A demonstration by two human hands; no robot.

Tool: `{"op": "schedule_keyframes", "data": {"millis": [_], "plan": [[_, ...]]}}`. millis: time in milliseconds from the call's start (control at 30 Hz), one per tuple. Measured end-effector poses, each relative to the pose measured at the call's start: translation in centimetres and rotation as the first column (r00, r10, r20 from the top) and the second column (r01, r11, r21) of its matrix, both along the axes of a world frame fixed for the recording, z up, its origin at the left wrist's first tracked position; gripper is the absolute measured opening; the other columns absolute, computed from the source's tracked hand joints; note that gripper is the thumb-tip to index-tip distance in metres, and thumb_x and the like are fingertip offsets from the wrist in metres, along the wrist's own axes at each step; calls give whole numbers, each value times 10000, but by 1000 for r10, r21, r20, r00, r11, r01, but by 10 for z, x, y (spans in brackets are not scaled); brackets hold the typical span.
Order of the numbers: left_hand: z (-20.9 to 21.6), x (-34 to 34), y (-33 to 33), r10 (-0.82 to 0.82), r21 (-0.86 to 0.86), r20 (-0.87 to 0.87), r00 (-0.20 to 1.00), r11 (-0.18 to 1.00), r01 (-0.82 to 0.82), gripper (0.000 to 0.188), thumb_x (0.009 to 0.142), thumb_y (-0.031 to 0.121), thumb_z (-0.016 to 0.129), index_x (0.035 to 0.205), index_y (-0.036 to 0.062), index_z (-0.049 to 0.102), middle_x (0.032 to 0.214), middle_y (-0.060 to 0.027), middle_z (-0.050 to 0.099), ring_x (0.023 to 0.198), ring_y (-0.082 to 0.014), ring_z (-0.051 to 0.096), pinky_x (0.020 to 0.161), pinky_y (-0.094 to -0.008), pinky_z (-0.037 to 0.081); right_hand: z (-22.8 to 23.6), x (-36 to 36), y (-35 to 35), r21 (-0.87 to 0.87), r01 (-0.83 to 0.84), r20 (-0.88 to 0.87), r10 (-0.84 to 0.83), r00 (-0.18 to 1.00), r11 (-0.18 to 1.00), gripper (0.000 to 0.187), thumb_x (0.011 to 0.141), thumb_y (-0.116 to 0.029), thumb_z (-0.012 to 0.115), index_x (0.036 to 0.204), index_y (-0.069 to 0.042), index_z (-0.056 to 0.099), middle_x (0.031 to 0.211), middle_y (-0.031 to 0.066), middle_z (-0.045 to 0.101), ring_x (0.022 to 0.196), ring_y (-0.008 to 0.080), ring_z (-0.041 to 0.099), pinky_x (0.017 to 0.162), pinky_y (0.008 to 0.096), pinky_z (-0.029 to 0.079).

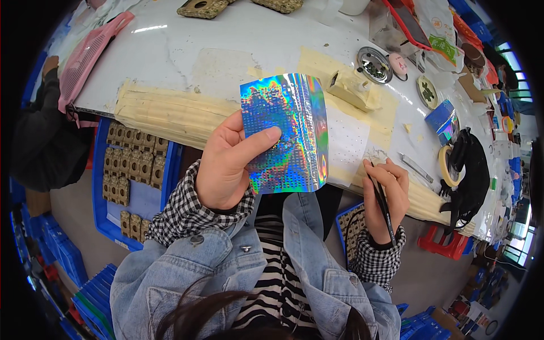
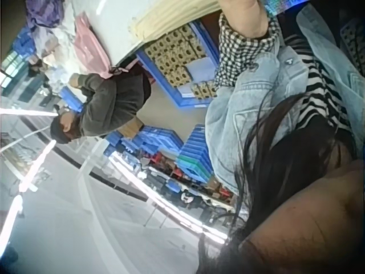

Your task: Applying holographic stickers to small cards at a factory workstation.

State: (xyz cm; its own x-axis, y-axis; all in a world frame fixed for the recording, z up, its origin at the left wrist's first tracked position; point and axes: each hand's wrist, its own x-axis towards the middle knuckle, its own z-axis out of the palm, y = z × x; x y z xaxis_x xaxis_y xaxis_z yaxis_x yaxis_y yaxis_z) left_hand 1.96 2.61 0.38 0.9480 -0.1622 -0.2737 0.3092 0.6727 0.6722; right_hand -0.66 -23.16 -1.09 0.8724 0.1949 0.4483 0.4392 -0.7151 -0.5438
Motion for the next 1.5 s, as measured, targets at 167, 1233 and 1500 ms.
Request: {"op": "schedule_keyframes", "data": {"millis": [167,1233,1500], "plan": [[-1,-2,-4,-74,-12,-10,997,997,74,301,885,-4,583,1181,-25,532,1093,-122,648,971,-172,641,864,-320,524,9,-6,7,150,6,44,-13,999,989,305,746,-28,723,1034,-23,622,949,92,698,889,253,594,933,462,459],[3,-11,-20,-157,93,58,986,984,151,330,902,27,592,1220,-7,510,1066,-76,651,924,-107,636,812,-249,526,17,2,52,196,-327,163,299,940,924,428,681,-28,788,1071,15,617,975,138,684,956,287,651,876,416,514],[1,-11,-21,-137,88,81,987,988,130,338,896,17,594,1223,-4,507,1070,-75,649,933,-109,635,823,-253,526,18,3,54,182,-312,170,282,944,933,404,685,-16,785,1053,18,622,946,142,688,945,292,662,862,411,525]]}}
